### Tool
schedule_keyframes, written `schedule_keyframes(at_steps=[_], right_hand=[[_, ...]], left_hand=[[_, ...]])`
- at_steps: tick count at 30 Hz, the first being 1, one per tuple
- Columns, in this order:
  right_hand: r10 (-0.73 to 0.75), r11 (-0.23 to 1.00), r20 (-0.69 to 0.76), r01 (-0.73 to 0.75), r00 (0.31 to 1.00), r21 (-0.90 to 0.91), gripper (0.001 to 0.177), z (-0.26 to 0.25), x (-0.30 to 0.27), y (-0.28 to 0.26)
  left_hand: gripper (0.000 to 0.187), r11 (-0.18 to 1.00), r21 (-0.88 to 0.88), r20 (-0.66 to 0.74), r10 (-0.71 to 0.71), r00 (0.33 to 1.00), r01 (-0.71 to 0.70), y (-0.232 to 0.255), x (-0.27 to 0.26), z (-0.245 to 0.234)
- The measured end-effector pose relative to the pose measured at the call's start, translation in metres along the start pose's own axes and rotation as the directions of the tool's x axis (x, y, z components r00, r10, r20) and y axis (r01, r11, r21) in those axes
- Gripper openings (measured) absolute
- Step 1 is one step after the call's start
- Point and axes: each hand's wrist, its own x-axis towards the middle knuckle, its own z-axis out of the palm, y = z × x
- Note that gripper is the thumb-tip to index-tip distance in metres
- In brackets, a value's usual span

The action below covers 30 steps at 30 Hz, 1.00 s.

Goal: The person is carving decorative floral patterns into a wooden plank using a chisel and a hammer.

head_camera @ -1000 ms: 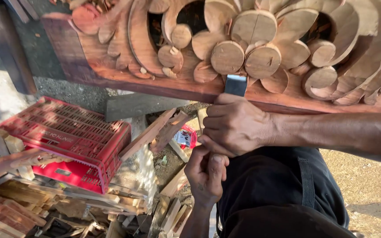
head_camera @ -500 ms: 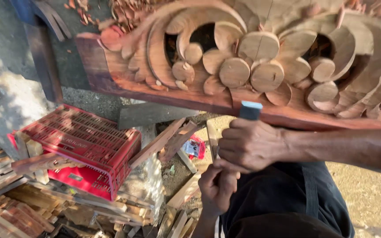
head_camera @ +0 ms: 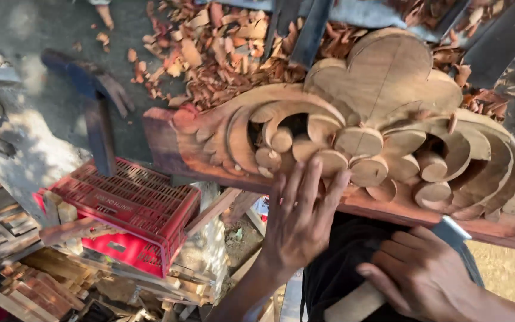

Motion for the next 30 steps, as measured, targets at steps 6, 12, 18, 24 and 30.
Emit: schedule_keyframes(at_steps=[6,12,18,24,30], right_hand=[[0.183,0.981,-0.051,-0.179,0.982,0.075,0.018,-0.013,0.015,0.005],[0.416,0.909,-0.165,-0.41,0.894,0.07,0.023,-0.025,0.012,-0.018],[0.762,0.606,-0.306,-0.461,0.57,0.649,0.037,-0.045,0.015,-0.026],[0.708,0.705,-0.601,-0.315,0.372,0.635,0.04,-0.12,0.109,-0.038],[0.465,0.854,-0.862,-0.361,0.204,0.375,0.039,-0.145,0.133,0.05]], left_hand=[[0.014,0.74,-0.624,0.122,-0.225,0.967,0.251,0.0,-0.027,0.009],[0.04,0.975,-0.219,0.069,0.04,0.997,-0.024,-0.011,-0.01,0.014],[0.04,0.975,-0.171,0.027,0.151,0.988,-0.145,-0.02,-0.012,0.003],[0.043,0.895,-0.382,0.109,0.29,0.951,-0.229,-0.047,-0.01,-0.014],[0.017,0.775,-0.532,0.087,0.452,0.888,-0.342,-0.082,0.018,-0.06]])
